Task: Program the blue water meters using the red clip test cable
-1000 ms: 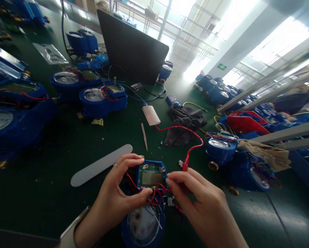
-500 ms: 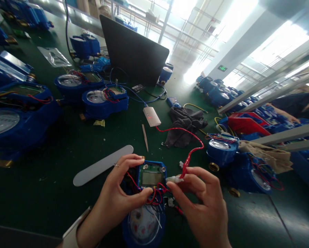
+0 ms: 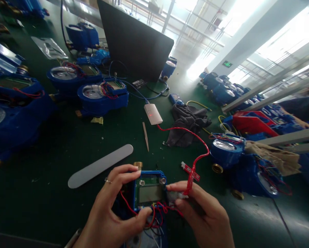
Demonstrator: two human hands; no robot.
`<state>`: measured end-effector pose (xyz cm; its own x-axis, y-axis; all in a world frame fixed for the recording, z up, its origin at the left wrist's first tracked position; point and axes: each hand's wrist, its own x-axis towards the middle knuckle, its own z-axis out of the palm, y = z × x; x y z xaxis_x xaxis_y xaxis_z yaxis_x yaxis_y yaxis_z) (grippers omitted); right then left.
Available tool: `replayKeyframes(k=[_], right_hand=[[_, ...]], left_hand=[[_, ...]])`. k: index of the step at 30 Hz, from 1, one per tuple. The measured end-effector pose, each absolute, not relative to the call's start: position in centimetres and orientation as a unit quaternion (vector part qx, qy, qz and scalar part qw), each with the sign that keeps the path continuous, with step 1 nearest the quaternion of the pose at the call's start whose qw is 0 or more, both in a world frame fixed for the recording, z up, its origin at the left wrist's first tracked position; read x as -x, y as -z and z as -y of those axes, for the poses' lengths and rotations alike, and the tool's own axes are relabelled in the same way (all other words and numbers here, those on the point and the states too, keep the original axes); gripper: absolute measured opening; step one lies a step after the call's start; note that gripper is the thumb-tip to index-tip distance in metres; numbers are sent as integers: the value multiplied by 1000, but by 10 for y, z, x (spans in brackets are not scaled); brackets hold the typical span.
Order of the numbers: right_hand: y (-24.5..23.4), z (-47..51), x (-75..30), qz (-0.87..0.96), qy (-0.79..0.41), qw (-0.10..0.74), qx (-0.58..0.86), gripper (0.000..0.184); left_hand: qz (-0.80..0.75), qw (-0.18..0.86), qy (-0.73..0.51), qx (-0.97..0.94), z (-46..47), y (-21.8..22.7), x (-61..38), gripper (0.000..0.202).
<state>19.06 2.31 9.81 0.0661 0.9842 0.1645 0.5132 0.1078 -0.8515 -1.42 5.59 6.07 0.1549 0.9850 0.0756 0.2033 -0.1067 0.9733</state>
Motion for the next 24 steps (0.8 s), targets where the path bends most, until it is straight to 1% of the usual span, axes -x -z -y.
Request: replayKeyframes(k=[7, 12, 17, 24], right_hand=[[-101, -19, -191, 629, -281, 393, 609, 22], [-107, -18, -194, 605, -268, 438, 609, 24], [-107, -19, -196, 647, -283, 383, 595, 33], [-107, -17, -197, 670, -281, 356, 587, 32]], left_hand=[[-496, 450, -424, -609, -57, -61, 15, 40], [-503, 456, -421, -602, -57, -62, 15, 41], [-499, 457, -426, -601, -57, -61, 15, 41], [-487, 444, -428, -619, -57, -57, 16, 46]])
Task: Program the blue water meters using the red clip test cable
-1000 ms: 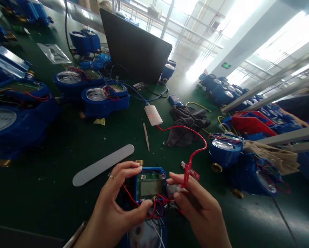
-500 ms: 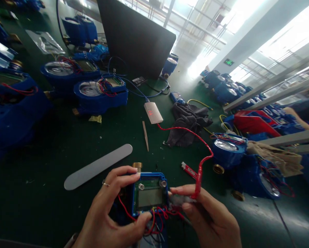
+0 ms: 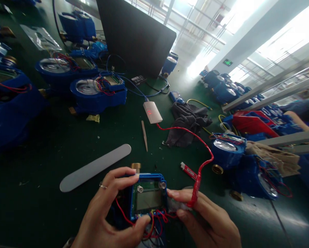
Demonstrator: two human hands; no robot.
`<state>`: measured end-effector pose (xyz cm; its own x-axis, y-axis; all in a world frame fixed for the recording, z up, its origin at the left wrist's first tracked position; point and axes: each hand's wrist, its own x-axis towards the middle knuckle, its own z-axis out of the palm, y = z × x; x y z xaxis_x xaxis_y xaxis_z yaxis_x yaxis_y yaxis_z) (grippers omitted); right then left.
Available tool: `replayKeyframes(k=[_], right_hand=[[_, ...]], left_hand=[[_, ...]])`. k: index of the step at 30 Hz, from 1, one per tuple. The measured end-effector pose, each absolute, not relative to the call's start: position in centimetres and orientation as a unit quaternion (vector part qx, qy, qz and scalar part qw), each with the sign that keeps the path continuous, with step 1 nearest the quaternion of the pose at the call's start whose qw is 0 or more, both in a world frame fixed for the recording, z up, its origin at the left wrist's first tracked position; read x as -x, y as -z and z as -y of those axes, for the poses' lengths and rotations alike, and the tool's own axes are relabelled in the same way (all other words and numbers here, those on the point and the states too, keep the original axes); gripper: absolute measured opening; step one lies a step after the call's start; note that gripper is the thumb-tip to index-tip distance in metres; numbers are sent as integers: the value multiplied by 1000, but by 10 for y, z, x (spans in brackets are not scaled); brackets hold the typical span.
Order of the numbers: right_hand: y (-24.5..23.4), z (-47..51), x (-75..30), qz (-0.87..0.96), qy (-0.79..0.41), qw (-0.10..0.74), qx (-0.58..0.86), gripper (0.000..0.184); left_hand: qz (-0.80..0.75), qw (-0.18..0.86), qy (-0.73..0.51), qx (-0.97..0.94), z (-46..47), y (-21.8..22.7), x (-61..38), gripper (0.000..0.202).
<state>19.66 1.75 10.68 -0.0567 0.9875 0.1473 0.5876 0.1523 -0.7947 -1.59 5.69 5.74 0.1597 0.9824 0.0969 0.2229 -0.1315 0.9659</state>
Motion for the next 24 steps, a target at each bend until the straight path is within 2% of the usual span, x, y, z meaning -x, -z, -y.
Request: replayKeyframes(k=[8, 24], right_hand=[[-109, -20, -197, 677, -277, 354, 583, 29], [-105, -19, -197, 665, -298, 357, 584, 37]], left_hand=[[-484, 441, -431, -621, -57, -57, 16, 46], [-490, 448, -414, -623, -56, -58, 16, 44]])
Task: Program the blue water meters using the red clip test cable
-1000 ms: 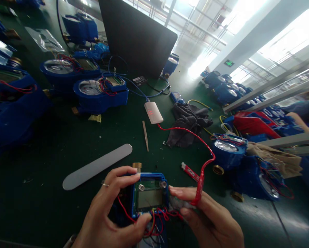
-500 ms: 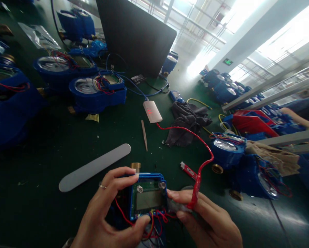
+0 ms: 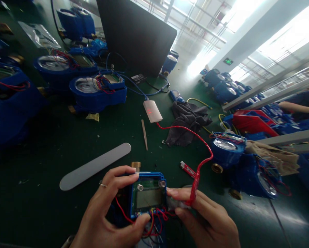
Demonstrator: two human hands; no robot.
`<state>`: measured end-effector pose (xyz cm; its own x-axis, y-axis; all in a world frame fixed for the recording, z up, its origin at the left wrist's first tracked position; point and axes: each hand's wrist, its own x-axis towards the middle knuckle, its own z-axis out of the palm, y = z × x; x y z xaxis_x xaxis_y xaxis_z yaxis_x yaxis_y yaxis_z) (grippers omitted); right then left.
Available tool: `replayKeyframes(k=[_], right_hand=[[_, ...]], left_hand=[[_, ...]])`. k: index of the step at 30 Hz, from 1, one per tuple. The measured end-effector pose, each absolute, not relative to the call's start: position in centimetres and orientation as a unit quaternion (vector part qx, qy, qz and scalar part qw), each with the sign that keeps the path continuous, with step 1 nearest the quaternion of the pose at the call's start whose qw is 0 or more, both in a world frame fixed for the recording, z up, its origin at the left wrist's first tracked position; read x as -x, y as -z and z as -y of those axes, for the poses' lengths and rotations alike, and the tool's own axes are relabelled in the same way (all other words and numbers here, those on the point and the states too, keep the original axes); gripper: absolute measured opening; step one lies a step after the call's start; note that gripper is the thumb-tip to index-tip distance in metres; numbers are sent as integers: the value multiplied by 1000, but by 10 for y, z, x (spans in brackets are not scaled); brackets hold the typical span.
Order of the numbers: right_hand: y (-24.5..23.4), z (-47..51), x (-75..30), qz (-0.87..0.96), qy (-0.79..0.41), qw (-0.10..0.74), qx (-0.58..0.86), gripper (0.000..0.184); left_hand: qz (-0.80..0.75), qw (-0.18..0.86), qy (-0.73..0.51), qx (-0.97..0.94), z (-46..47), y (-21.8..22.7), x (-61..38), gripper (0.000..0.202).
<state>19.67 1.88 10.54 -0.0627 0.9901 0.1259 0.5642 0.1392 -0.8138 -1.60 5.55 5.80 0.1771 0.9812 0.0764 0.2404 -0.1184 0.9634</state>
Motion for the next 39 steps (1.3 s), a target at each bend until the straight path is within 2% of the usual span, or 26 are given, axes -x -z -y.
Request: replayKeyframes(k=[8, 15, 32, 39], right_hand=[[-105, -20, -192, 669, -264, 352, 599, 26], [-115, -25, -186, 710, -238, 315, 582, 25], [-115, -24, -183, 713, -234, 302, 588, 17], [-112, -23, -185, 703, -243, 311, 592, 19]], left_hand=[[-479, 451, -416, -628, -58, -57, 17, 47], [-485, 454, -416, -620, -56, -57, 15, 45], [-480, 471, -427, -604, -58, -58, 14, 44], [-478, 475, -429, -601, -59, -60, 14, 46]])
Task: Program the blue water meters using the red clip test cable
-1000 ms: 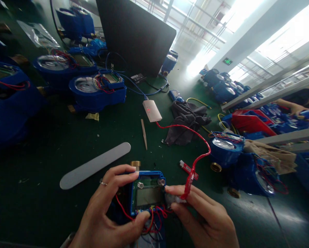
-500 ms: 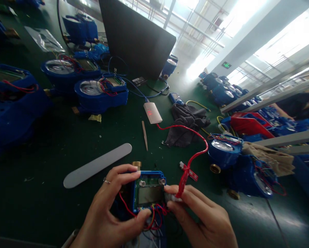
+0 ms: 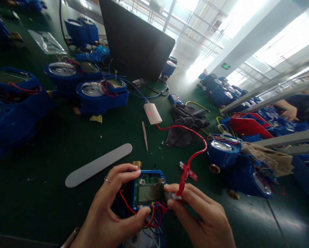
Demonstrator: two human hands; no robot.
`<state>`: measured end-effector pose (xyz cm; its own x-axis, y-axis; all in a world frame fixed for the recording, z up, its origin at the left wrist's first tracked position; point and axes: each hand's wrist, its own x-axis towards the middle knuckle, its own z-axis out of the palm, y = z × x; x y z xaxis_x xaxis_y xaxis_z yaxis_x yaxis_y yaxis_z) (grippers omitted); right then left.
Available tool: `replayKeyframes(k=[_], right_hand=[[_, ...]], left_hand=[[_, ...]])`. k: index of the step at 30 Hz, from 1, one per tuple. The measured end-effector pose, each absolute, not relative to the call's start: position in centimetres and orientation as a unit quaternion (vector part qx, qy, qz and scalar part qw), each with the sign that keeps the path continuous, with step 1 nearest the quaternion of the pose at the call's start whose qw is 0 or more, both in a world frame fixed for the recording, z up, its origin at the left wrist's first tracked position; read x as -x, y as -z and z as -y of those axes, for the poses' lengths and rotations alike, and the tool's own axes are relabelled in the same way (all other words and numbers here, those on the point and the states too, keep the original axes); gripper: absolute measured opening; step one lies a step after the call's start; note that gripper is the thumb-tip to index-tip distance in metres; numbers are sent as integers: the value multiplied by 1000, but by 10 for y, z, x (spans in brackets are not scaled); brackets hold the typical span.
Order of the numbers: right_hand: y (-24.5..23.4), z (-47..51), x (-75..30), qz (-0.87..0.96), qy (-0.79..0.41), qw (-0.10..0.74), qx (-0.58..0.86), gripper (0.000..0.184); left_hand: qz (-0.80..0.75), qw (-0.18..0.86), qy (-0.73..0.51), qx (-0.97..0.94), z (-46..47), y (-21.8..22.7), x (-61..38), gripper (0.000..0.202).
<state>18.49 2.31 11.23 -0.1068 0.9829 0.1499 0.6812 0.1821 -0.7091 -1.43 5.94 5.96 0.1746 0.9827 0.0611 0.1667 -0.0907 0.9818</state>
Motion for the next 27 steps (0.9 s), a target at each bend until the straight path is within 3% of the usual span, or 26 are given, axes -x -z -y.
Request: replayKeyframes(k=[12, 27], right_hand=[[-106, -21, -185, 645, -263, 379, 609, 19], [-108, -22, -188, 650, -266, 365, 611, 17]], left_hand=[[-486, 480, -422, -596, -58, -58, 15, 42], [-490, 499, -411, -585, -57, -60, 16, 39]])
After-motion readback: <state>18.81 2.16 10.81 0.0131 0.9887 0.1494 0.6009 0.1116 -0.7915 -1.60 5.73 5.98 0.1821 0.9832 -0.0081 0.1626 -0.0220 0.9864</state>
